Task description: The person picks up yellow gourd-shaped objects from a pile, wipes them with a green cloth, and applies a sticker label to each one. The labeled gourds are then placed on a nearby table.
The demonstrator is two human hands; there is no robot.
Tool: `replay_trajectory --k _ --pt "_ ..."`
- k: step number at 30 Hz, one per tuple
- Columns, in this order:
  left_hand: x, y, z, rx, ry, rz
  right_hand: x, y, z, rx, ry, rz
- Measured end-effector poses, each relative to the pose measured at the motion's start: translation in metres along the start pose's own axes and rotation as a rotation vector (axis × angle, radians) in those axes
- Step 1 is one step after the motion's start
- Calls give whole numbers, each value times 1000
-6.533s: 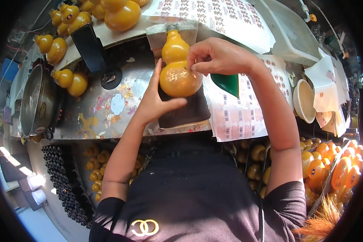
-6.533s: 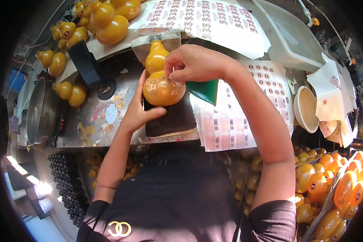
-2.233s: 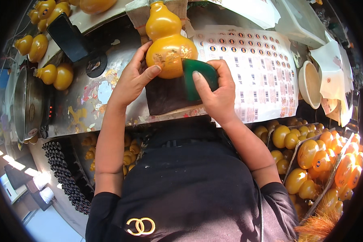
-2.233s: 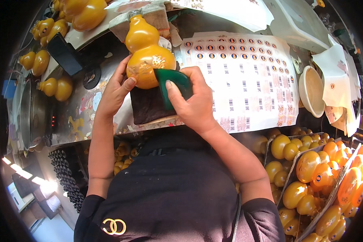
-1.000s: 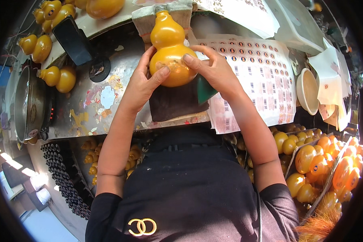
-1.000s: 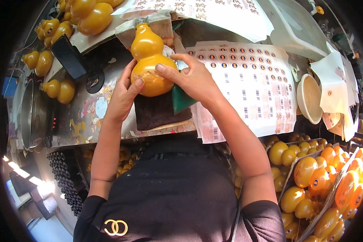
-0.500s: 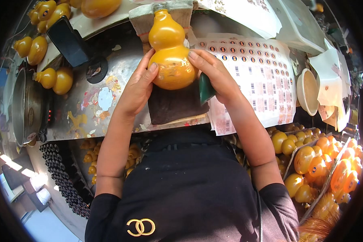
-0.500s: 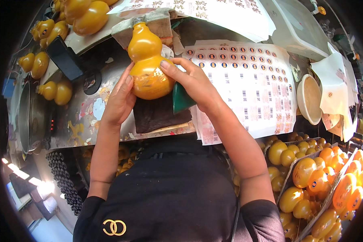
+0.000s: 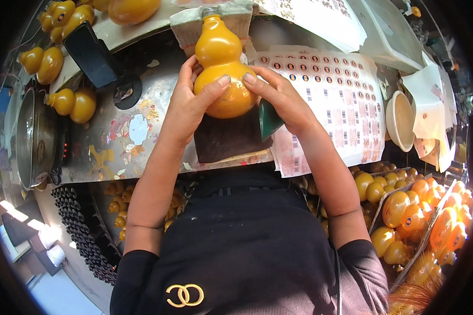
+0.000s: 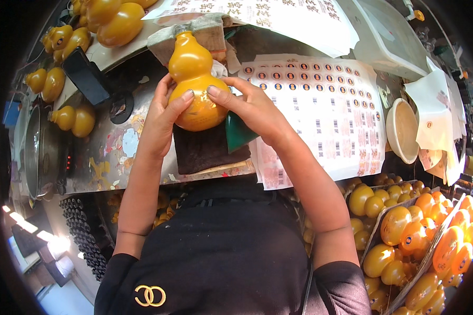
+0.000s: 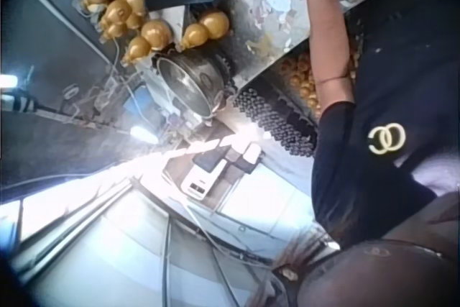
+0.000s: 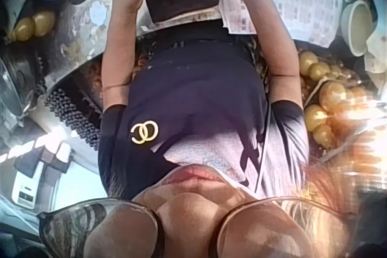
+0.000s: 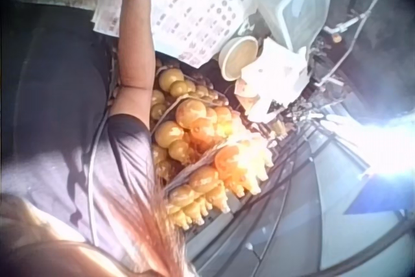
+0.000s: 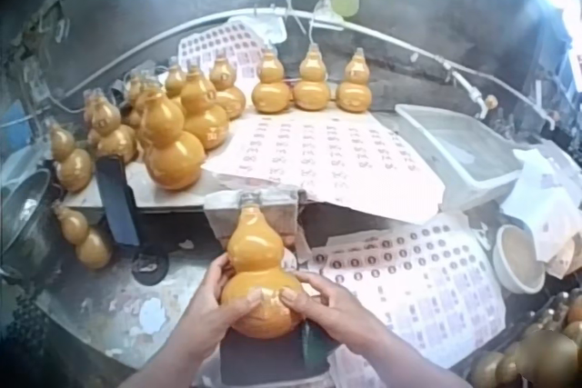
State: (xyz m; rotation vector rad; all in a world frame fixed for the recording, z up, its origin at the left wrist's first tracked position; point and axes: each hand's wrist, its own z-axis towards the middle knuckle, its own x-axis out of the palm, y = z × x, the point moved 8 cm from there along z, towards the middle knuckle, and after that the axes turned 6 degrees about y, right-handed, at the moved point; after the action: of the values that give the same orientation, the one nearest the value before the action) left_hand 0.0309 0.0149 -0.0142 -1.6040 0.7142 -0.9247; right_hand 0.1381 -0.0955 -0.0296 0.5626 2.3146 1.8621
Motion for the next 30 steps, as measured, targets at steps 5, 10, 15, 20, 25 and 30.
replay_trajectory --k 5,10,15,20,25,30 --pt "-2 2 5 -33 -12 -41 -3 -2 1 -6 -33 30" --pt "1 -6 1 24 18 91 -5 1 3 -44 -54 -138" --pt "-6 3 9 -18 -18 37 -8 -3 10 3 -20 -129" --pt "-22 11 -3 14 24 24 -6 -9 -2 48 -54 7" --pt "-12 24 -13 -62 66 -66 1 -9 0 26 29 46" --pt "-10 24 -15 -50 69 -116 -1 -12 -1 22 7 80"
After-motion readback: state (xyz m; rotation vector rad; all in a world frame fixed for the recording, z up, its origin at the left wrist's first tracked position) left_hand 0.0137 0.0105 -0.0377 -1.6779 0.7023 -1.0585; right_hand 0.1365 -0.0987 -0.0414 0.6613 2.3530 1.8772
